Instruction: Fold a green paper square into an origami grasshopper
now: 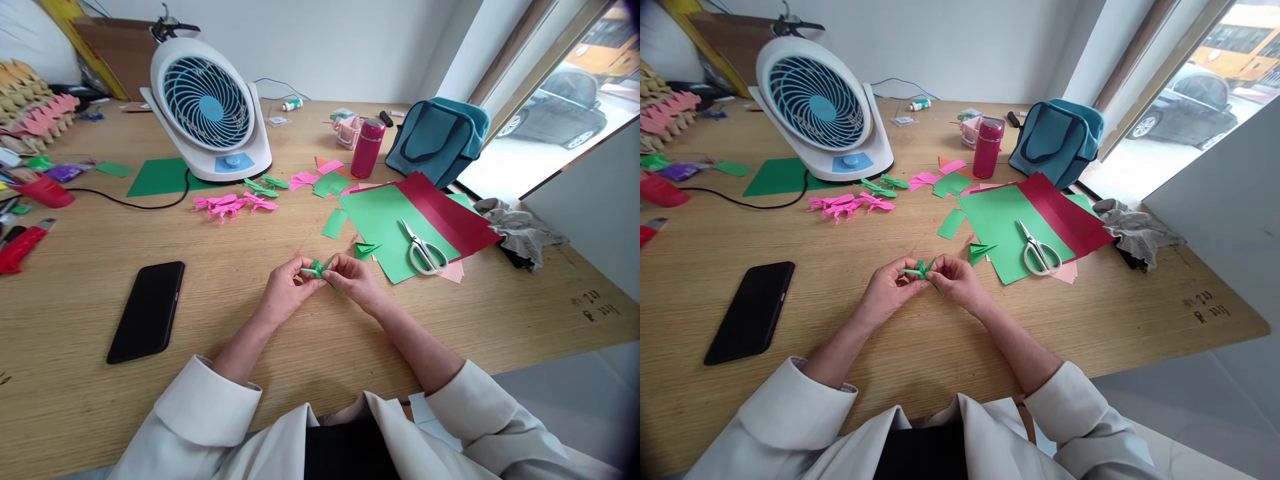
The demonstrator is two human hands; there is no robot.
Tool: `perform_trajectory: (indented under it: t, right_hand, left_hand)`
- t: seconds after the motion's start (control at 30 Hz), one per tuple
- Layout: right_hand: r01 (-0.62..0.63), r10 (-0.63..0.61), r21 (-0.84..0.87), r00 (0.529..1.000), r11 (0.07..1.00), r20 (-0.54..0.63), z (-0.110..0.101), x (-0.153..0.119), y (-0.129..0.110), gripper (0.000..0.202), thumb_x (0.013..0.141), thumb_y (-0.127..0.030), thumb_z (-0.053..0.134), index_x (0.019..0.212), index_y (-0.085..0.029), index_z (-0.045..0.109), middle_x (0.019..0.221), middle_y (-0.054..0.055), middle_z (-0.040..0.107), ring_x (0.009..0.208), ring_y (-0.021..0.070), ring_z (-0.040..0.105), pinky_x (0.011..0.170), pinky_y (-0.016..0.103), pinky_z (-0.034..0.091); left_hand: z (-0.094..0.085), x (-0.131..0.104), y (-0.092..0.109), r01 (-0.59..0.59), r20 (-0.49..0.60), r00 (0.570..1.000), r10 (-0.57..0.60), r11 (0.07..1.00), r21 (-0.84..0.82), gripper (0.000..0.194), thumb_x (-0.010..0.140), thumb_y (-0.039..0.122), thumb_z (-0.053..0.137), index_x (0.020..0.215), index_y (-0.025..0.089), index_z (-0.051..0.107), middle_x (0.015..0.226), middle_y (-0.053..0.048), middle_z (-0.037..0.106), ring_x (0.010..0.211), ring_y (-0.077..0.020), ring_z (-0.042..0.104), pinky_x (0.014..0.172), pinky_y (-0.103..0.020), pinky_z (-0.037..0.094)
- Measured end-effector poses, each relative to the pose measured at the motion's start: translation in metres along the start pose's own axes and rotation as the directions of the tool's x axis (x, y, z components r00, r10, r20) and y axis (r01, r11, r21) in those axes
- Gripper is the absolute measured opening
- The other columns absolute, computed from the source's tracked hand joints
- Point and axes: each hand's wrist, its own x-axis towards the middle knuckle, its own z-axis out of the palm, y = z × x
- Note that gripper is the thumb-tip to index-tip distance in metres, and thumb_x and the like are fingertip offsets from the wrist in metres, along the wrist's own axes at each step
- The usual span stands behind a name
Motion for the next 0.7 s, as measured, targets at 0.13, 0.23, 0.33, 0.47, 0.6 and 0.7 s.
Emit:
perform_trajectory:
  t: [0.13,0.23,0.33,0.47,0.6,0.7]
  right_hand:
    - [0.036,-0.036,0.044,0.999,0.998,-0.012,-0.002,-0.001,-0.002,0.032,0.076,-0.049,0.077,0.083,-0.021,0.061,0.076,-0.001,0.057,0.069,0.0133,0.050,0.067,0.029,0.041]
    - [0.137,-0.137,-0.007,0.990,0.991,0.014,-0.003,-0.001,0.000,0.025,0.082,-0.043,0.073,0.088,-0.022,0.061,0.085,0.001,0.059,0.078,0.0148,0.055,0.076,0.031,0.045]
    - [0.211,-0.208,-0.105,0.977,0.972,0.036,-0.004,-0.001,0.007,0.021,0.083,-0.038,0.073,0.089,-0.023,0.061,0.090,0.002,0.060,0.083,0.0160,0.056,0.080,0.033,0.045]
    - [0.166,-0.169,-0.103,0.985,0.981,-0.021,-0.003,-0.001,0.012,0.024,0.082,-0.042,0.073,0.086,-0.022,0.061,0.082,0.001,0.062,0.076,0.0159,0.056,0.073,0.032,0.045]
    - [0.102,-0.104,-0.030,0.994,0.994,-0.046,-0.001,0.000,0.008,0.032,0.074,-0.049,0.078,0.078,-0.022,0.061,0.073,0.000,0.062,0.067,0.0144,0.052,0.066,0.031,0.043]
    - [0.069,-0.069,0.003,0.995,0.998,-0.067,0.001,0.000,0.003,0.035,0.070,-0.050,0.080,0.073,-0.022,0.060,0.073,0.000,0.062,0.067,0.0140,0.052,0.066,0.031,0.043]
  left_hand:
    - [-0.001,0.000,0.003,0.053,0.034,0.998,-0.049,0.990,-0.131,0.028,0.070,0.036,0.079,0.086,0.017,0.066,0.070,0.000,0.068,0.061,-0.0114,0.060,0.058,-0.021,0.044]
    - [-0.002,0.001,0.004,0.063,-0.018,0.997,-0.069,0.971,-0.231,0.030,0.067,0.038,0.081,0.083,0.017,0.066,0.065,0.003,0.066,0.057,-0.0094,0.055,0.057,-0.021,0.042]
    - [-0.003,0.002,0.002,0.070,-0.045,0.995,-0.086,0.956,-0.284,0.034,0.063,0.038,0.084,0.082,0.016,0.066,0.065,0.003,0.065,0.058,-0.0095,0.055,0.059,-0.021,0.044]
    - [-0.003,0.002,-0.002,0.073,-0.040,0.995,-0.087,0.961,-0.265,0.033,0.063,0.039,0.085,0.082,0.016,0.070,0.069,0.000,0.069,0.062,-0.0114,0.059,0.063,-0.023,0.046]
    - [-0.003,0.002,-0.002,0.047,-0.021,0.998,-0.054,0.973,-0.226,0.029,0.064,0.039,0.084,0.080,0.017,0.072,0.072,-0.001,0.070,0.066,-0.0127,0.062,0.066,-0.023,0.048]
    - [-0.002,0.002,-0.002,0.033,-0.021,0.999,-0.038,0.979,-0.200,0.030,0.063,0.039,0.085,0.080,0.017,0.073,0.076,-0.001,0.072,0.070,-0.0139,0.064,0.068,-0.024,0.050]
